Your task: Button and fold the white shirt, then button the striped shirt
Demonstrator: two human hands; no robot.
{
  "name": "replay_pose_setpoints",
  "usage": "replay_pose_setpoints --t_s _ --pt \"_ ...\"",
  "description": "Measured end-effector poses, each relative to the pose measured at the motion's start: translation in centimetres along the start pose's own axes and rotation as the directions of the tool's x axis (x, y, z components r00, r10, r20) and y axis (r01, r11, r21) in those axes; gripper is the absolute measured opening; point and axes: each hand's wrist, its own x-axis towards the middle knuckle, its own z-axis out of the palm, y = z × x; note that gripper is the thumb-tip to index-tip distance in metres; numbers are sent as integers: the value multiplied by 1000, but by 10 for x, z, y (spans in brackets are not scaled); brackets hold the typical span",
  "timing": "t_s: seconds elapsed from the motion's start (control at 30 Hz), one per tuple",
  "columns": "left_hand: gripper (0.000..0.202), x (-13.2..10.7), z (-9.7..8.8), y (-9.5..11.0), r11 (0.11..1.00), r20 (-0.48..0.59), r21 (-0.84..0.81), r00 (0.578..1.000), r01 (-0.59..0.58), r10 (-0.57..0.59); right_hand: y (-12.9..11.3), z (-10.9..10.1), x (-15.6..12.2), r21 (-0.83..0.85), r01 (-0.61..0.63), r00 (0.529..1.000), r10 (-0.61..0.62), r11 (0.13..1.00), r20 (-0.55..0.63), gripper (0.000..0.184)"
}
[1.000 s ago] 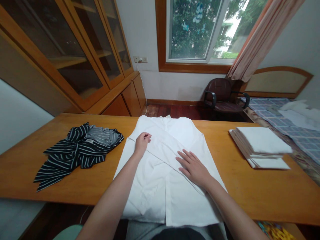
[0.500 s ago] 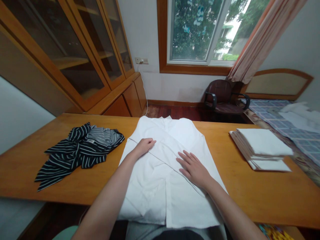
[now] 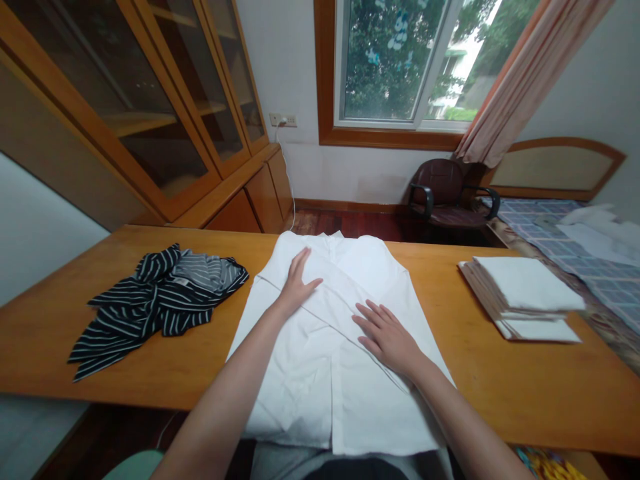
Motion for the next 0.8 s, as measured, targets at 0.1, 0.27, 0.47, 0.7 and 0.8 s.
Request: replay_pose_setpoints --t_s 0.1,0.27,0.47,0.7,0.8 --pt "33 -8 14 7 982 206 58 965 -179 164 0 0 0 2 9 1000 -9 1000 -3 46" --pt "38 -19 42 27 923 468 143 846 -357 255 0 1 1 -7 14 1000 -14 1000 -7 46" --pt "47 -15 53 26 880 506 349 855 -324 114 1 0 0 -5 20 1000 -20 1000 -8 47" --pt "56 -7 39 -7 847 299 527 949 -77 -99 0 -2 -7 -11 33 999 -33 999 -25 48" --pt "59 -11 28 -21 820 200 572 969 8 -149 1 -1 -15 -17 45 998 -45 999 -38 51"
